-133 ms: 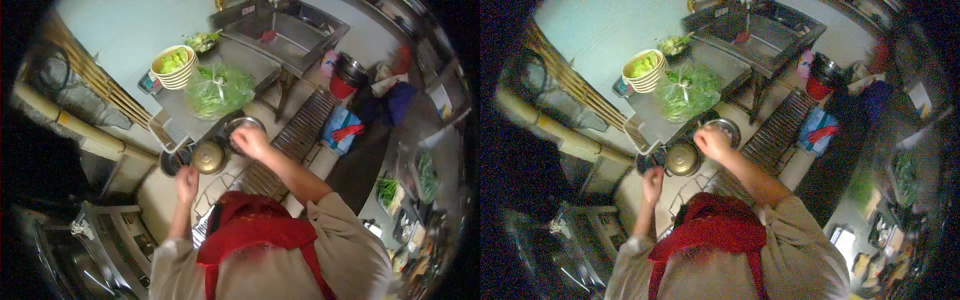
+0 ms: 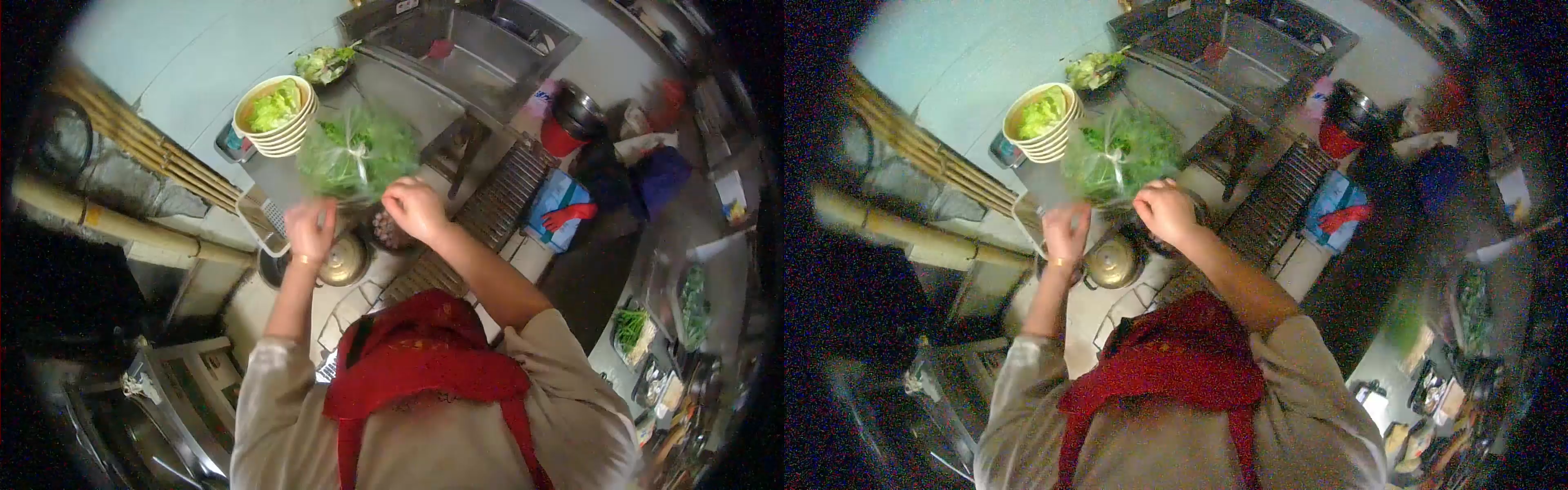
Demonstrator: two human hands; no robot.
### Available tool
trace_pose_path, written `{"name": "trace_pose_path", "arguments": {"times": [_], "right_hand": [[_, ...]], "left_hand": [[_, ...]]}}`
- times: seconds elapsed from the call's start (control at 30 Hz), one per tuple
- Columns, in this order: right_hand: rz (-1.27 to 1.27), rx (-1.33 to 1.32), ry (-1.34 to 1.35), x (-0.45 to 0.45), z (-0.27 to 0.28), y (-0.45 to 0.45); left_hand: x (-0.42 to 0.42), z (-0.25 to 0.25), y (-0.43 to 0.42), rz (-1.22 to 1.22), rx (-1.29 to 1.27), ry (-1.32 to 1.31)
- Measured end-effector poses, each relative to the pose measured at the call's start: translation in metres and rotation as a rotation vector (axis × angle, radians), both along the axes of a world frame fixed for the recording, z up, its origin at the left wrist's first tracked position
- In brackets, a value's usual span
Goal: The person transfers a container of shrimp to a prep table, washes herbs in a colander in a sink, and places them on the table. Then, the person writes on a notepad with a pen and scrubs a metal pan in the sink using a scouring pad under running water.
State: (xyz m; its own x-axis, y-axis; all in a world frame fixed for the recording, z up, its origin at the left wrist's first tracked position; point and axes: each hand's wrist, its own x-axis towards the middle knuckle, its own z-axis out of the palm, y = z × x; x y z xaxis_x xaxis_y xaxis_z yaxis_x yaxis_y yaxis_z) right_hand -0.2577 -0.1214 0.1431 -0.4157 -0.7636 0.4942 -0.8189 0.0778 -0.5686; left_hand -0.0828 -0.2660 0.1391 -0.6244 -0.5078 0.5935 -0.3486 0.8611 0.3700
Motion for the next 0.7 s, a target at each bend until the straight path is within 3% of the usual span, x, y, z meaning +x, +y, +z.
{"name": "trace_pose_path", "arguments": {"times": [0.07,0.2,0.27,0.3,0.37,0.47,0.57,0.67,0.7], "right_hand": [[-0.008,-0.039,0.057,-0.030,0.011,-0.034],[0.056,-0.094,0.091,-0.077,0.010,-0.093],[0.189,-0.093,-0.003,-0.093,0.003,-0.118],[0.317,-0.163,-0.325,-0.094,-0.007,-0.134],[0.409,-0.085,-0.578,-0.112,-0.001,-0.146],[0.471,-0.127,-0.628,-0.129,0.001,-0.166],[0.688,-0.115,-0.760,-0.140,-0.005,-0.179],[0.761,0.122,-0.361,-0.156,0.022,-0.173],[0.772,0.123,-0.448,-0.156,0.017,-0.174]], "left_hand": [[-0.060,0.030,-0.039,0.053,-0.129,-0.033],[-0.119,0.018,-0.077,-0.089,-0.217,-0.059],[-0.124,0.024,-0.075,-0.029,-0.143,-0.057],[-0.129,0.026,-0.074,0.009,-0.113,-0.048],[-0.142,0.028,-0.075,0.131,-0.028,0.006],[-0.159,0.035,-0.069,0.243,0.136,0.027],[-0.162,0.027,-0.066,0.287,0.513,0.161],[-0.160,0.033,-0.054,0.164,0.412,0.140],[-0.158,0.039,-0.049,0.145,0.427,0.081]]}}
